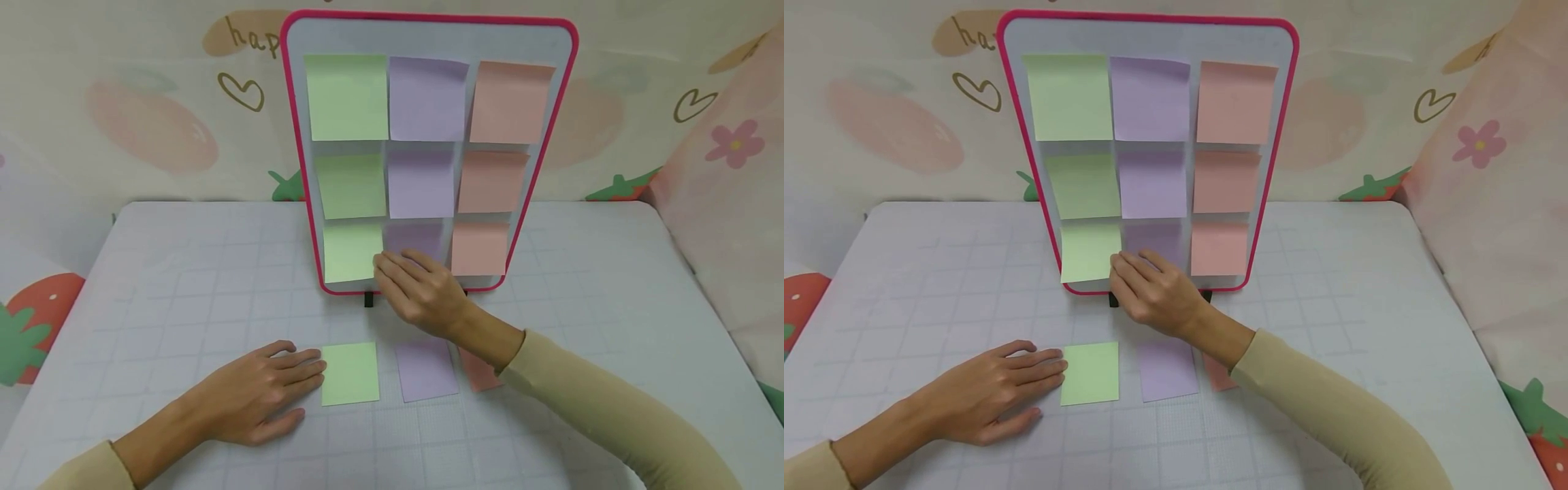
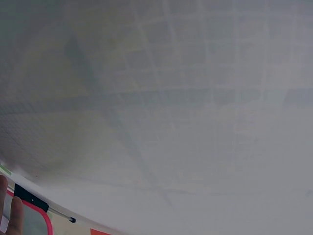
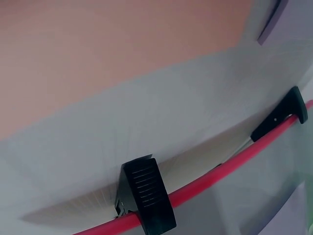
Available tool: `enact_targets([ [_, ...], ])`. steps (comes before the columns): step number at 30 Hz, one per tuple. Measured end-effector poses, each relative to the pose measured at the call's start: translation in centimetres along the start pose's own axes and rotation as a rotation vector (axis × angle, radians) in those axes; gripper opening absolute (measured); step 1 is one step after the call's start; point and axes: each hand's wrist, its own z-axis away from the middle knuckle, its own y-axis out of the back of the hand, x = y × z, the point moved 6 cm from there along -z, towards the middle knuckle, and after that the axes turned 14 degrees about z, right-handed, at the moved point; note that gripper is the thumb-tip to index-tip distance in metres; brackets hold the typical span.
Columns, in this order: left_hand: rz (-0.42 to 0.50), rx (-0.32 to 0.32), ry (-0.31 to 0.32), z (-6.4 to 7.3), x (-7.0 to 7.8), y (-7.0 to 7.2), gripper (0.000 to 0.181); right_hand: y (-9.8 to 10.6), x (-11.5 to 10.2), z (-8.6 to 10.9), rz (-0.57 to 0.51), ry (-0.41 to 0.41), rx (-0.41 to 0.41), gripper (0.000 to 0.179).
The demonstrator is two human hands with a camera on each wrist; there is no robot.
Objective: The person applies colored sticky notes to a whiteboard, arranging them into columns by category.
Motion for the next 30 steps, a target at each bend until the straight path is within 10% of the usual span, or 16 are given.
enact_targets([
  [30, -0.001, 0.054, -0.045, -0.39, 0.04, 0.14, 0.034, -0.65, -0.34, 0.63, 0.015, 0.022, -0.062, 0.005],
])
